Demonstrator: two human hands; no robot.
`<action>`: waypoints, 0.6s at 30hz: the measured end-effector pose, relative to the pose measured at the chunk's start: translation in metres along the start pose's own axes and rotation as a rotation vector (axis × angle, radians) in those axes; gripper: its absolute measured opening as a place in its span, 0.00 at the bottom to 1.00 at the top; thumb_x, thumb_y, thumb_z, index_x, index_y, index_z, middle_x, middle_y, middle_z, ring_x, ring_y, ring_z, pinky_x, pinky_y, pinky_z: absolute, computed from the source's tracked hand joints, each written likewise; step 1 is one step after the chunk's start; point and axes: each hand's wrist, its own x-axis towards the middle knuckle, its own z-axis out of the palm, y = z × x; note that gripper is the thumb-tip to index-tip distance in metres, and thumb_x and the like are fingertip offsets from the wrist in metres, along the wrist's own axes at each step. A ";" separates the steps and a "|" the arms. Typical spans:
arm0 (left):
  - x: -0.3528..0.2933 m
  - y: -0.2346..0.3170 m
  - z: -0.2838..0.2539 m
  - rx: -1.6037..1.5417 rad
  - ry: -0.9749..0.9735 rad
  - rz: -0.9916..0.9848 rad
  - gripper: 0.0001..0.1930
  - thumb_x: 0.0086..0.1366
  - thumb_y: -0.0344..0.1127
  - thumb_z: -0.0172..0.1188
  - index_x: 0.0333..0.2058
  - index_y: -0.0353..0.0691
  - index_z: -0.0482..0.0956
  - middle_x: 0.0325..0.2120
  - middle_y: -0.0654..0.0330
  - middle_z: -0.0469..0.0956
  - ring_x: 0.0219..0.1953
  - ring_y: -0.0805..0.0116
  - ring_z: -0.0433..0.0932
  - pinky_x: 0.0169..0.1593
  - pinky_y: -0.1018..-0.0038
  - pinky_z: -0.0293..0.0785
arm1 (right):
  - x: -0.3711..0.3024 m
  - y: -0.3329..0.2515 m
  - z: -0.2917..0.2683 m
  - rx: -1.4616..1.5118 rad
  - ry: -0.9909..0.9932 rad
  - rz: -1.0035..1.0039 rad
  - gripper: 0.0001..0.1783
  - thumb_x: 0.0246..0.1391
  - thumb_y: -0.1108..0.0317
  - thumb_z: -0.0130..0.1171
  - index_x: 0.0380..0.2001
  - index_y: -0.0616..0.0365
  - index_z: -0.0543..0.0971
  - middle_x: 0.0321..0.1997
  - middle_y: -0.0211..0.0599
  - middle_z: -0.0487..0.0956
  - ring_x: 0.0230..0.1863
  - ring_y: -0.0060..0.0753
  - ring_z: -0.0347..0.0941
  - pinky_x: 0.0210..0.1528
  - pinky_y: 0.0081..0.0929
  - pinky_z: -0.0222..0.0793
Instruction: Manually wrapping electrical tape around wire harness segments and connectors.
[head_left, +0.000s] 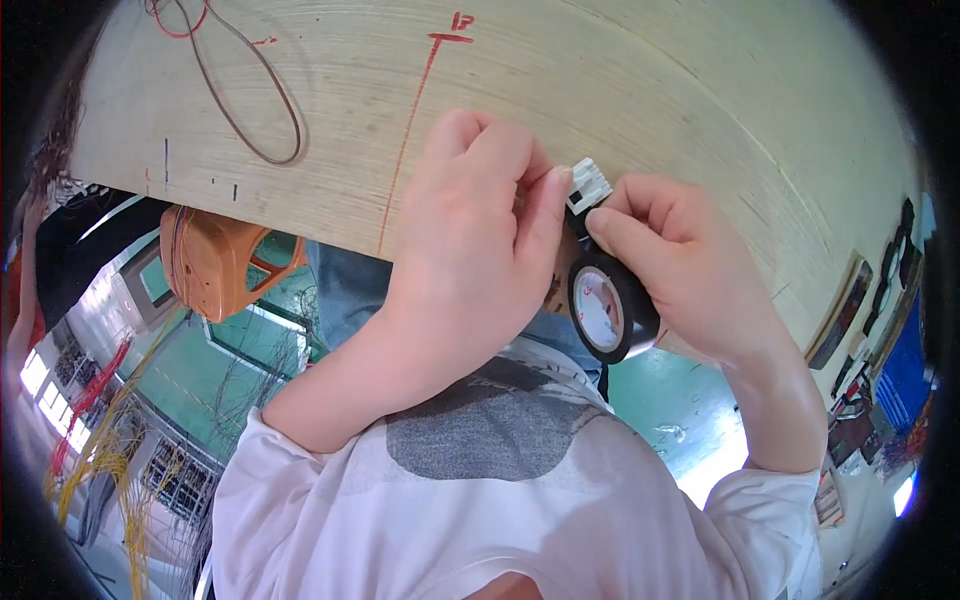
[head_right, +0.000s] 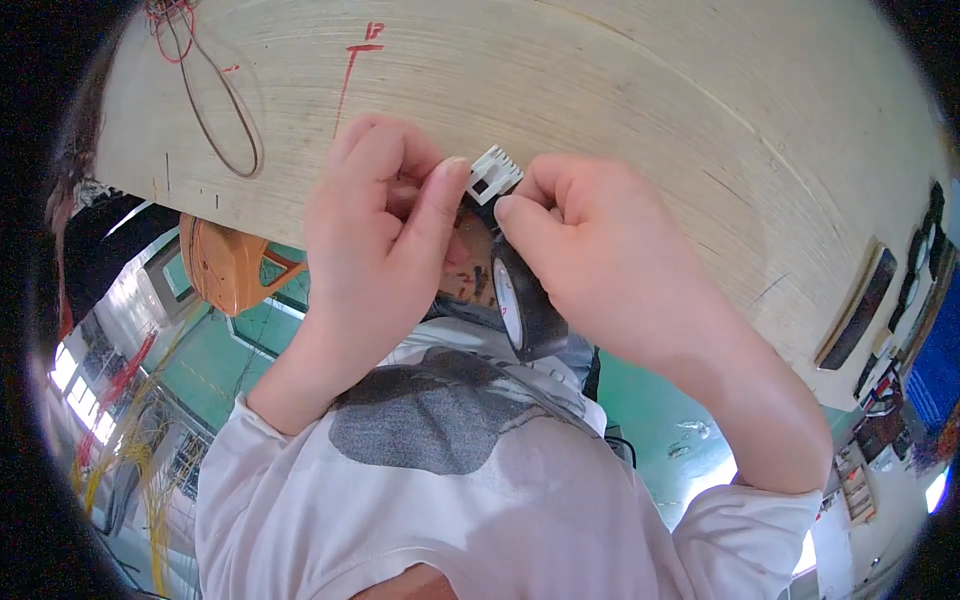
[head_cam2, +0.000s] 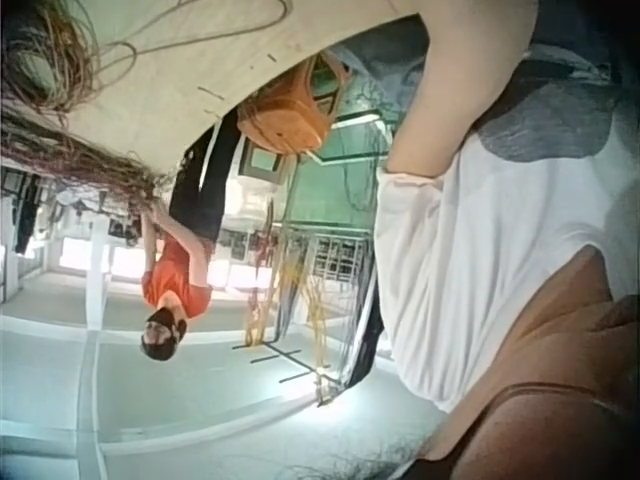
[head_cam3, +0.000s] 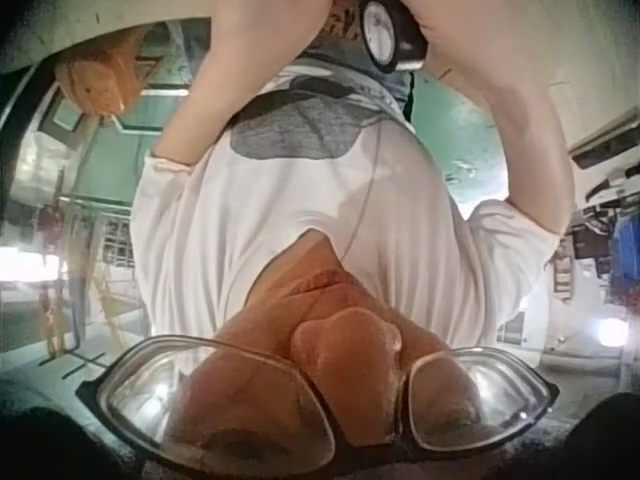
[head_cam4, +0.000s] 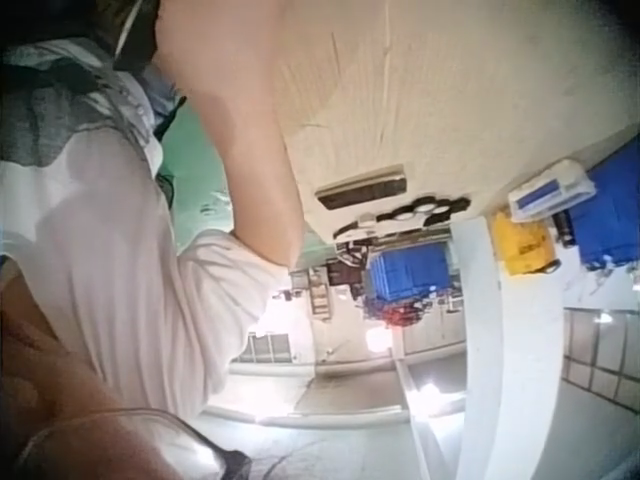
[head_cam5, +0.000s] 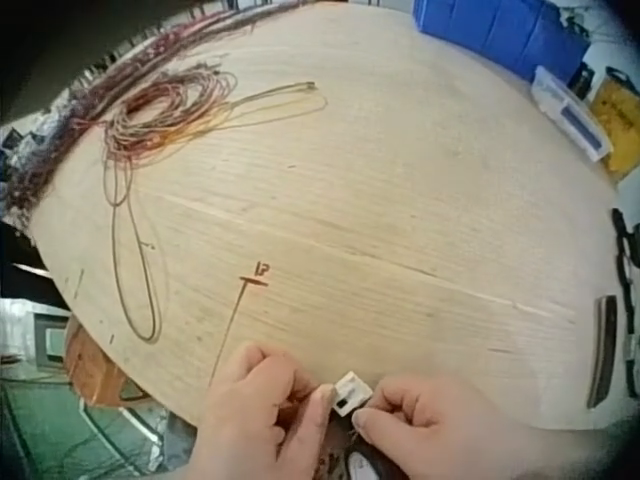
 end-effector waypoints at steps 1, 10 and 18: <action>0.000 0.001 0.000 0.013 0.001 0.012 0.05 0.49 0.24 0.53 0.21 0.33 0.65 0.21 0.53 0.64 0.25 0.58 0.66 0.27 0.69 0.62 | 0.000 0.000 0.000 0.002 -0.007 -0.024 0.12 0.45 0.67 0.48 0.17 0.65 0.69 0.10 0.30 0.65 0.14 0.18 0.59 0.16 0.22 0.55; -0.003 0.011 -0.021 0.077 -0.030 0.093 0.04 0.51 0.26 0.53 0.22 0.34 0.67 0.15 0.58 0.68 0.21 0.62 0.69 0.24 0.73 0.64 | -0.016 -0.009 0.006 0.027 0.005 -0.110 0.10 0.47 0.67 0.49 0.22 0.65 0.71 0.14 0.29 0.67 0.16 0.16 0.60 0.18 0.20 0.56; -0.026 0.011 -0.048 -1.079 -0.235 -0.579 0.06 0.55 0.30 0.54 0.24 0.35 0.67 0.21 0.61 0.72 0.23 0.79 0.70 0.28 0.84 0.66 | -0.037 -0.018 0.028 -0.241 0.184 -0.391 0.09 0.48 0.69 0.50 0.30 0.65 0.72 0.22 0.29 0.71 0.26 0.16 0.64 0.29 0.15 0.59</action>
